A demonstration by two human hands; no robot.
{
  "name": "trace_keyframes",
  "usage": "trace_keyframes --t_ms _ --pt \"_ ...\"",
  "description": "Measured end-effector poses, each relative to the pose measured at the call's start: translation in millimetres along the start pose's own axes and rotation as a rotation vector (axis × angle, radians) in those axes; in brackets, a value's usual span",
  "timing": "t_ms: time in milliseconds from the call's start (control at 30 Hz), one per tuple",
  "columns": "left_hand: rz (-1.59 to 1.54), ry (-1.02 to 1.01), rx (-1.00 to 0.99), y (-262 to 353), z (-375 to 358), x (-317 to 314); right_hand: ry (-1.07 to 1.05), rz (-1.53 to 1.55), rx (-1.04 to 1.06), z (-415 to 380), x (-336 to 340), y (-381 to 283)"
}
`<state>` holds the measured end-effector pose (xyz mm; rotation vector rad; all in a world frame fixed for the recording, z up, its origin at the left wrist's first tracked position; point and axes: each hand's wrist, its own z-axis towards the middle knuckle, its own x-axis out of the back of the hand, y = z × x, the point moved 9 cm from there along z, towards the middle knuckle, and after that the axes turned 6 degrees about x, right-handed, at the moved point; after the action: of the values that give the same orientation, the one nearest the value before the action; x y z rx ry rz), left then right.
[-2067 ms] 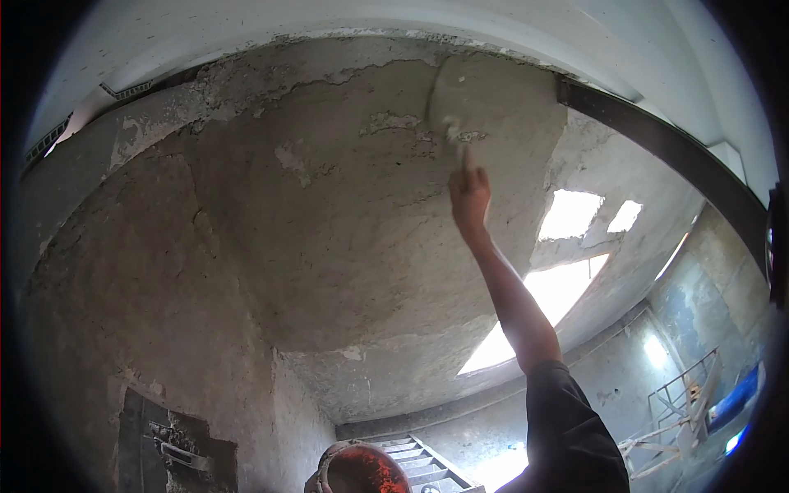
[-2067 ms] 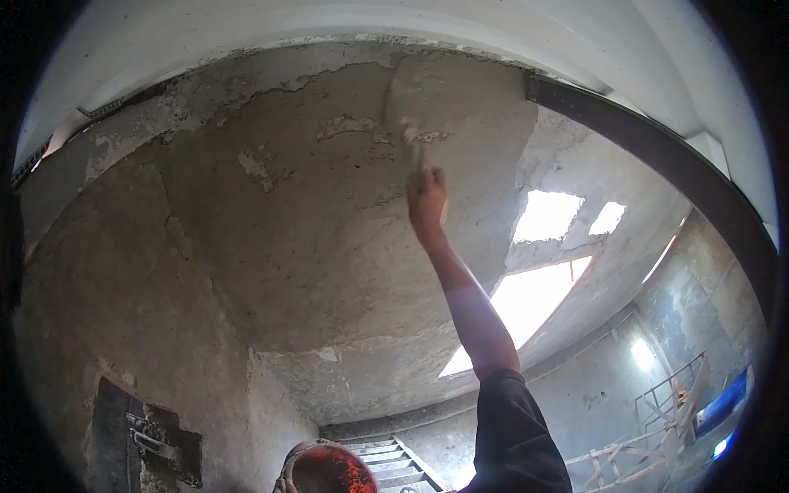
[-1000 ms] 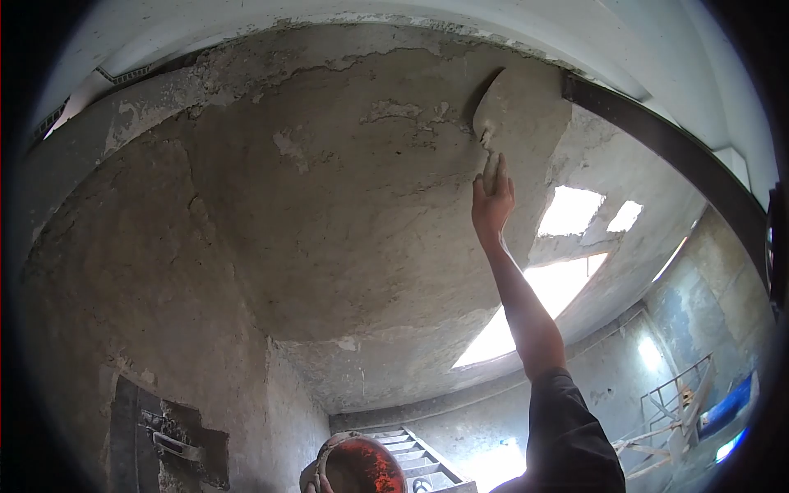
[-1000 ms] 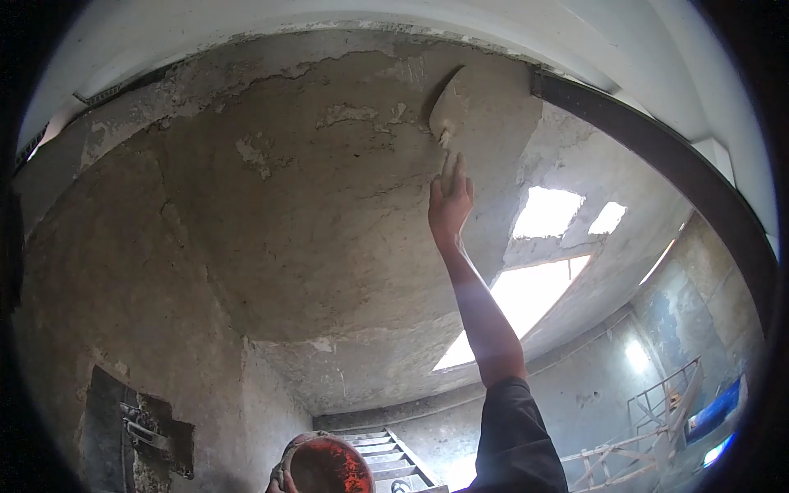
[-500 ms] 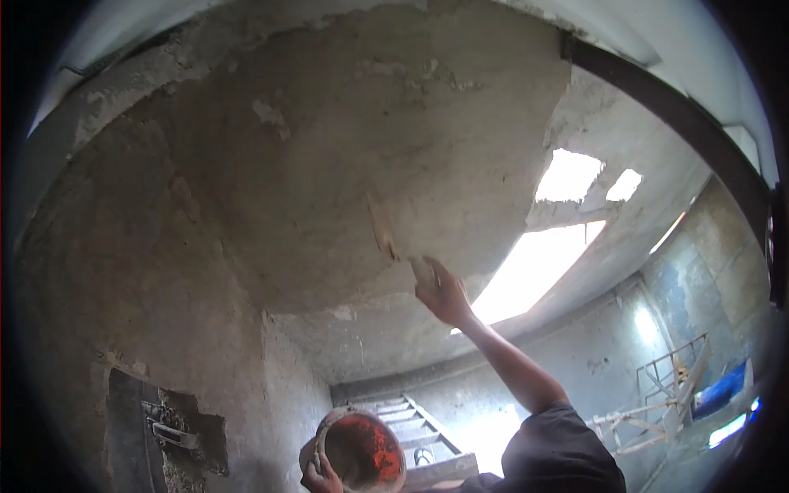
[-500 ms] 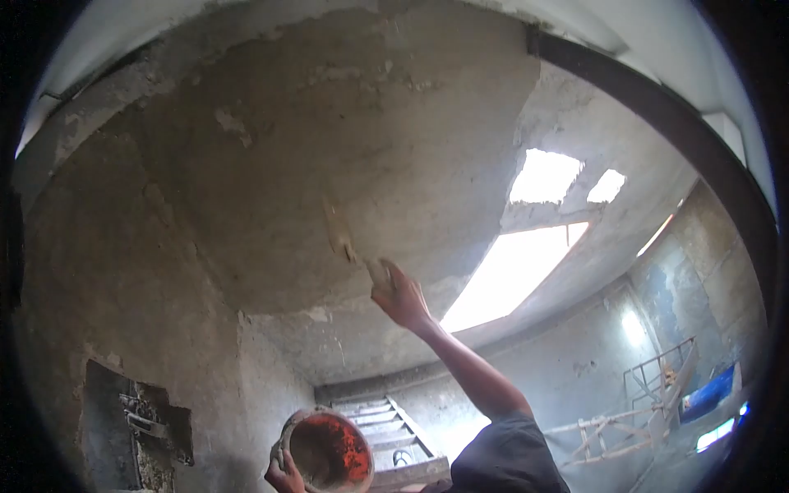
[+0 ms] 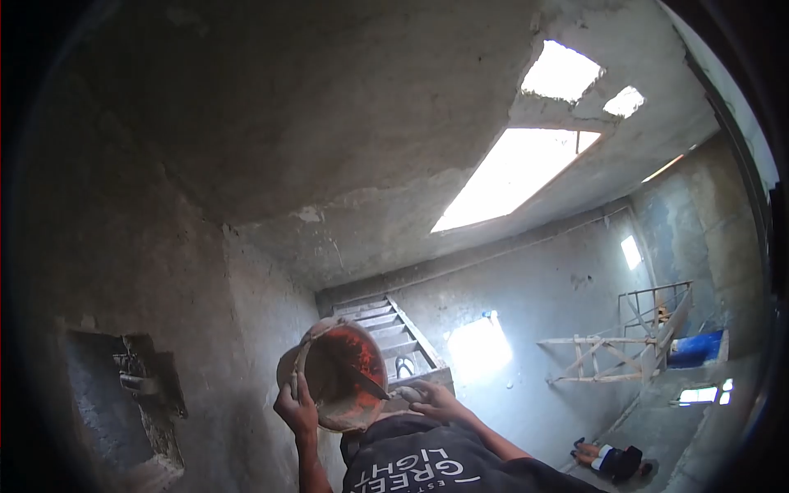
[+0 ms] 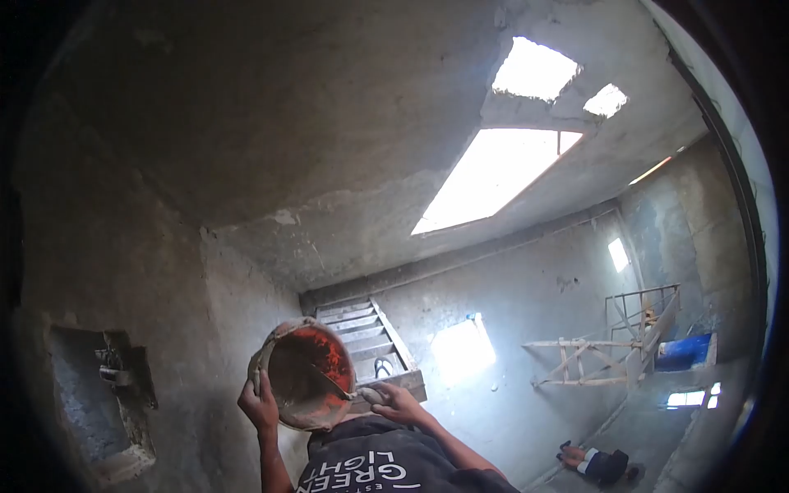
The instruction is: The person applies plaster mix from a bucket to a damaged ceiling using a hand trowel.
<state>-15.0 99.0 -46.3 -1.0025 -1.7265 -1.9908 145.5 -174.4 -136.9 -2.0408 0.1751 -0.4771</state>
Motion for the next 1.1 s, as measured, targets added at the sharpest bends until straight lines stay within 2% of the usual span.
trace_keyframes --t_ms 33,67,133,200,267,333,467,533,600,833,867,900,1000,1100 --pt "0.013 -0.003 0.001 3.4 -0.4 -0.4 -0.030 -0.074 -0.102 -1.6 3.3 -1.4" --pt "0.016 -0.015 -0.015 6.1 -0.8 -0.4 -0.016 -0.064 -0.038 -0.9 7.1 -1.4" --pt "0.028 -0.030 -0.040 10.0 -4.0 -0.2 0.143 0.038 0.002 3.1 17.2 22.8" --pt "-0.018 -0.001 -0.037 13.8 -8.3 3.8 0.279 0.106 0.003 16.0 45.2 8.1" --pt "-0.014 -0.003 -0.014 20.3 -14.0 8.9 0.383 0.313 -0.099 35.6 78.9 -21.1" --pt "-0.010 -0.006 0.011 20.8 -17.9 12.9 0.624 0.424 -0.020 65.8 120.7 -36.3" --pt "0.019 0.075 -0.010 17.9 -24.6 28.3 0.844 0.737 0.329 139.8 204.1 -89.4" --pt "0.048 0.097 -0.017 19.7 -27.7 33.1 0.936 0.839 0.295 174.2 238.3 -116.3" --pt "0.059 0.070 0.078 16.7 -30.3 39.7 1.077 0.805 0.430 202.0 276.0 -147.7" --pt "0.143 0.198 0.101 -5.1 -30.4 63.7 1.333 0.546 0.478 298.3 348.6 -197.2" --pt "0.159 0.211 0.114 -10.5 -28.5 65.8 1.385 0.477 0.488 290.5 350.2 -216.2" --pt "0.146 0.216 0.156 -17.0 -28.6 68.0 1.322 0.568 0.479 290.2 345.4 -223.3" --pt "0.162 0.249 0.180 -26.8 -25.3 73.1 1.305 0.641 0.422 294.6 339.2 -239.2" --pt "0.170 0.250 0.213 -35.7 -22.8 74.5 1.351 0.628 0.456 296.2 338.3 -250.3"
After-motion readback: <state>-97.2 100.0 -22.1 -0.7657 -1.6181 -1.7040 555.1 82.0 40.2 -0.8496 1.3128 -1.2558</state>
